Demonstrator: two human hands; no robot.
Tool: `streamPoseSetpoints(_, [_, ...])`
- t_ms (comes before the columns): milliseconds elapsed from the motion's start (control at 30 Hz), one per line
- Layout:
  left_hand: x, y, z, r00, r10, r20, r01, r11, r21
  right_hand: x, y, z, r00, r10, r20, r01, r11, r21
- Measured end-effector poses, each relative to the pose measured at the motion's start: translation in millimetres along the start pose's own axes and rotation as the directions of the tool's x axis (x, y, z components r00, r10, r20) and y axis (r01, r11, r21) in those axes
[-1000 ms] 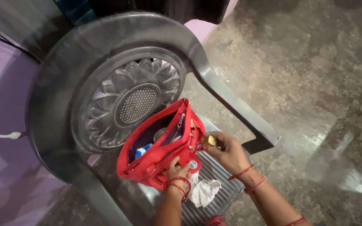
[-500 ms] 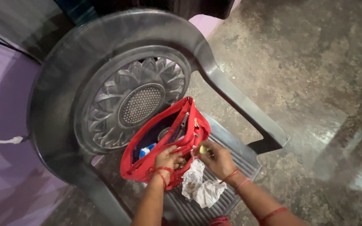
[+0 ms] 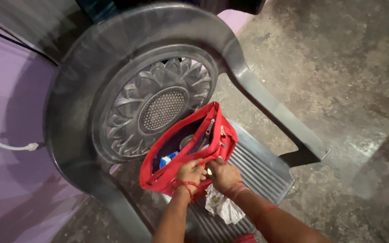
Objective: The person opens a vanity drawer, retrieves a wrapped item, and places it into a red handbag on a chair. They then open a vanity cabinet, retrieve a small container, and place it into the same handbag. The person continues to arrange items inside the bag.
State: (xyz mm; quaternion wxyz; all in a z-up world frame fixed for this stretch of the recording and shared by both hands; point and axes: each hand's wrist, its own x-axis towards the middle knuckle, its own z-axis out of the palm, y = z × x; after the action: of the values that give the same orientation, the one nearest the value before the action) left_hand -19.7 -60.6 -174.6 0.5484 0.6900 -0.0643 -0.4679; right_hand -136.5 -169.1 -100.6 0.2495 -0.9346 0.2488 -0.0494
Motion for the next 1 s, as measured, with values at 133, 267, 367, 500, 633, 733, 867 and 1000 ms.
streamPoseSetpoints(133, [-8,2,5,1.0,0.008,-0.007,-0.008,0.999,-0.034,-2,4,15,0.982,0.167,0.086,-0.153,0.978,-0.142])
streamPoseSetpoints(267, [-13,5,7,1.0,0.013,-0.019,-0.012,1.0,0.007,-2,3,16,0.988,0.152,0.026,-0.147,0.981,-0.124])
streamPoseSetpoints(367, [-15,5,5,1.0,0.02,-0.017,-0.021,1.0,-0.016,-5,0,10,0.989,0.145,0.014,-0.144,0.988,-0.056])
streamPoseSetpoints(500, [-11,4,3,0.998,0.046,-0.049,-0.048,0.999,-0.026,-11,-9,7,0.995,0.096,-0.028,-0.095,0.995,0.028])
streamPoseSetpoints(633, [-9,6,3,1.0,0.008,-0.002,-0.008,0.994,-0.113,-13,-19,22,0.994,0.106,0.015,-0.106,0.993,0.043])
streamPoseSetpoints(733, [-12,10,0,1.0,-0.003,-0.003,0.003,1.0,0.024,-5,-16,36,0.977,0.166,0.133,-0.161,0.986,-0.053])
streamPoseSetpoints(867, [-18,18,1,0.999,0.029,-0.022,-0.028,0.999,0.036,-6,-8,47,0.992,0.099,0.071,-0.098,0.995,-0.016])
streamPoseSetpoints(1000, [-21,29,0,1.0,-0.002,-0.024,0.003,0.997,0.074,-15,-7,49,0.997,0.042,-0.061,-0.038,0.998,0.057])
